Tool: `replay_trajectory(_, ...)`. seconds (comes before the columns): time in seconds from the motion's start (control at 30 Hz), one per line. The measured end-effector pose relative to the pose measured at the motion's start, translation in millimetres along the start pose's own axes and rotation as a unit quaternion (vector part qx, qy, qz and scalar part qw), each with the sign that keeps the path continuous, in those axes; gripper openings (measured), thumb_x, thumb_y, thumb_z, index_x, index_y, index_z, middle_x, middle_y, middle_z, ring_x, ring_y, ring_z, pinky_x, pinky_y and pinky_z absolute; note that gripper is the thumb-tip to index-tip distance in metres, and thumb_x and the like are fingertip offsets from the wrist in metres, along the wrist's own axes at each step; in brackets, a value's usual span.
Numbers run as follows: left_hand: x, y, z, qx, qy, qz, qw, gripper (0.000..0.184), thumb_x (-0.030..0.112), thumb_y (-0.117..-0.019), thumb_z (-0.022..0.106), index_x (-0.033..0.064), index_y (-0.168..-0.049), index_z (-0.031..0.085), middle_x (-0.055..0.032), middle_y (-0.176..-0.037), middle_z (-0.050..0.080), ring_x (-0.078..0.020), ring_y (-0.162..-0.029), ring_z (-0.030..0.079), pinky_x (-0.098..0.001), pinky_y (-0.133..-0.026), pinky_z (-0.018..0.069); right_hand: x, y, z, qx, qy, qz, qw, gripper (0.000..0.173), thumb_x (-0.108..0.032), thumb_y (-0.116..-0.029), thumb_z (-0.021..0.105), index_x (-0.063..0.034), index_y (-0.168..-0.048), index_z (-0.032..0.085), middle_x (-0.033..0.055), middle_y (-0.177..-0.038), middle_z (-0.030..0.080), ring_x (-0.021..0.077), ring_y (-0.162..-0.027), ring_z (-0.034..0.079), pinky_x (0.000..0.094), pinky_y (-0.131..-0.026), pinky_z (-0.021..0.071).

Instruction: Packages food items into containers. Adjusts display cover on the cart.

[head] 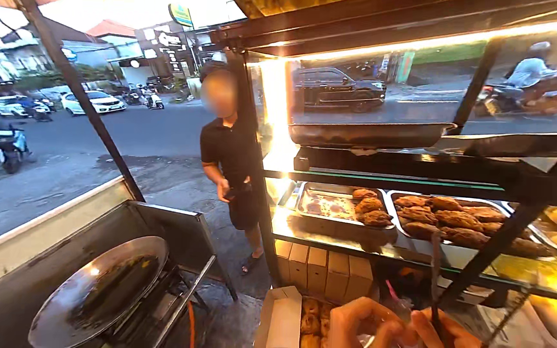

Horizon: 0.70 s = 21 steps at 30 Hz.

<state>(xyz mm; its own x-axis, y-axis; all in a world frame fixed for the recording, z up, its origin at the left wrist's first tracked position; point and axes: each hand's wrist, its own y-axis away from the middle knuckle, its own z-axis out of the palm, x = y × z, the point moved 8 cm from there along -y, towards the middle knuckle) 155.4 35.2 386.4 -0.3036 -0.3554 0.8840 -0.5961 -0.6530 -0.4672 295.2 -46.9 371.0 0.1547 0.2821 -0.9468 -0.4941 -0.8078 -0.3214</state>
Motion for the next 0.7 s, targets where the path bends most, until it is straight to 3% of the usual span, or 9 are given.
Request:
replay_trajectory(0.07, 3, 0, -10, 0.024, -0.003, -0.017, 1.000, 0.014, 0.004, -0.1007, 0.060, -0.0041, -0.105, 0.070, -0.0072, -0.085, 0.072, -0.0090, -0.067, 0.068, -0.0258, -0.061, 0.0602, -10, -1, 3, -0.051, -0.007, 0.002, 0.999, 0.010, -0.009, -0.0992, 0.066, -0.0068, -0.108, 0.071, -0.0050, -0.092, 0.075, 0.0000, -0.063, 0.062, 0.0191, -0.054, 0.0536)
replay_trajectory(0.13, 2, -2, -17, 0.019, -0.020, -0.023, 0.999, 0.015, 0.011, -0.1015, 0.061, -0.0010, -0.102, 0.071, -0.0031, -0.078, 0.071, -0.0044, -0.059, 0.063, -0.0214, -0.053, 0.0559, -12, -1, 4, -0.086, -0.012, 0.023, 0.996, 0.023, -0.006, -0.0940, 0.072, -0.0046, -0.116, 0.073, -0.0007, -0.099, 0.076, 0.0017, -0.065, 0.064, 0.0186, -0.054, 0.0540)
replay_trajectory(0.23, -2, -8, -18, -0.007, -0.032, -0.020, 0.999, 0.016, 0.018, -0.1006, 0.065, 0.0028, -0.098, 0.071, -0.0004, -0.071, 0.069, -0.0023, -0.052, 0.059, -0.0192, -0.046, 0.0510, -5, -1, 2, -0.085, -0.035, 0.029, 0.995, 0.012, -0.014, -0.0934, 0.075, -0.0066, -0.103, 0.075, -0.0003, -0.088, 0.076, -0.0012, -0.059, 0.060, 0.0155, -0.049, 0.0488)
replay_trajectory(0.3, -3, -11, -14, -0.018, -0.038, -0.017, 0.999, 0.018, 0.020, -0.1008, 0.065, 0.0046, -0.096, 0.071, 0.0016, -0.066, 0.065, -0.0006, -0.049, 0.055, -0.0176, -0.043, 0.0477, -2, -2, 4, -0.074, -0.063, 0.036, 0.995, 0.012, -0.019, -0.0981, 0.070, -0.0080, -0.096, 0.074, -0.0015, -0.081, 0.075, -0.0027, -0.056, 0.059, 0.0140, -0.047, 0.0474)
replay_trajectory(0.37, -4, -13, -12, -0.020, -0.040, -0.017, 0.999, 0.017, 0.020, -0.1012, 0.064, 0.0050, -0.096, 0.070, 0.0024, -0.066, 0.064, -0.0001, -0.048, 0.053, -0.0169, -0.043, 0.0458, 0, -4, 3, -0.062, -0.072, 0.043, 0.995, 0.013, -0.017, -0.1007, 0.066, -0.0063, -0.097, 0.073, 0.0004, -0.082, 0.075, -0.0009, -0.055, 0.060, 0.0148, -0.047, 0.0482)
replay_trajectory(0.43, -10, -13, -11, -0.050, -0.026, -0.034, 0.998, 0.017, 0.021, -0.1005, 0.065, 0.0047, -0.103, 0.070, 0.0014, -0.070, 0.067, -0.0017, -0.051, 0.057, -0.0185, -0.044, 0.0494, 0, -7, -3, -0.061, -0.072, 0.025, 0.995, 0.013, -0.011, -0.0988, 0.067, -0.0022, -0.105, 0.074, 0.0049, -0.091, 0.075, 0.0021, -0.058, 0.061, 0.0168, -0.049, 0.0510)
replay_trajectory(0.53, -25, -5, -10, -0.198, 0.014, -0.092, 0.976, 0.033, 0.023, -0.0900, 0.078, 0.0044, -0.116, 0.068, 0.0018, -0.078, 0.067, -0.0024, -0.060, 0.058, -0.0200, -0.054, 0.0504, 0, -14, -26, -0.004, -0.044, 0.002, 0.999, 0.011, -0.012, -0.0951, 0.072, -0.0051, -0.103, 0.075, 0.0010, -0.089, 0.075, 0.0014, -0.060, 0.062, 0.0169, -0.050, 0.0518)
replay_trajectory(0.6, -32, 2, -18, -0.229, 0.012, -0.113, 0.967, 0.026, 0.018, -0.0860, 0.082, 0.0051, -0.107, 0.073, 0.0033, -0.080, 0.070, -0.0004, -0.064, 0.059, -0.0182, -0.058, 0.0500, 1, -19, -50, 0.067, -0.025, 0.020, 0.997, 0.011, -0.020, -0.0943, 0.073, -0.0091, -0.097, 0.073, -0.0033, -0.080, 0.072, 0.0011, -0.057, 0.061, 0.0173, -0.048, 0.0505)
replay_trajectory(0.7, -48, 4, -43, -0.130, 0.046, -0.129, 0.982, 0.008, 0.015, -0.0876, 0.079, 0.0088, -0.092, 0.076, 0.0019, -0.085, 0.075, -0.0052, -0.071, 0.069, -0.0240, -0.066, 0.0596, 0, -25, -73, 0.099, -0.019, 0.031, 0.994, 0.012, -0.021, -0.0942, 0.073, -0.0091, -0.097, 0.073, -0.0018, -0.080, 0.073, 0.0012, -0.056, 0.060, 0.0162, -0.047, 0.0481)
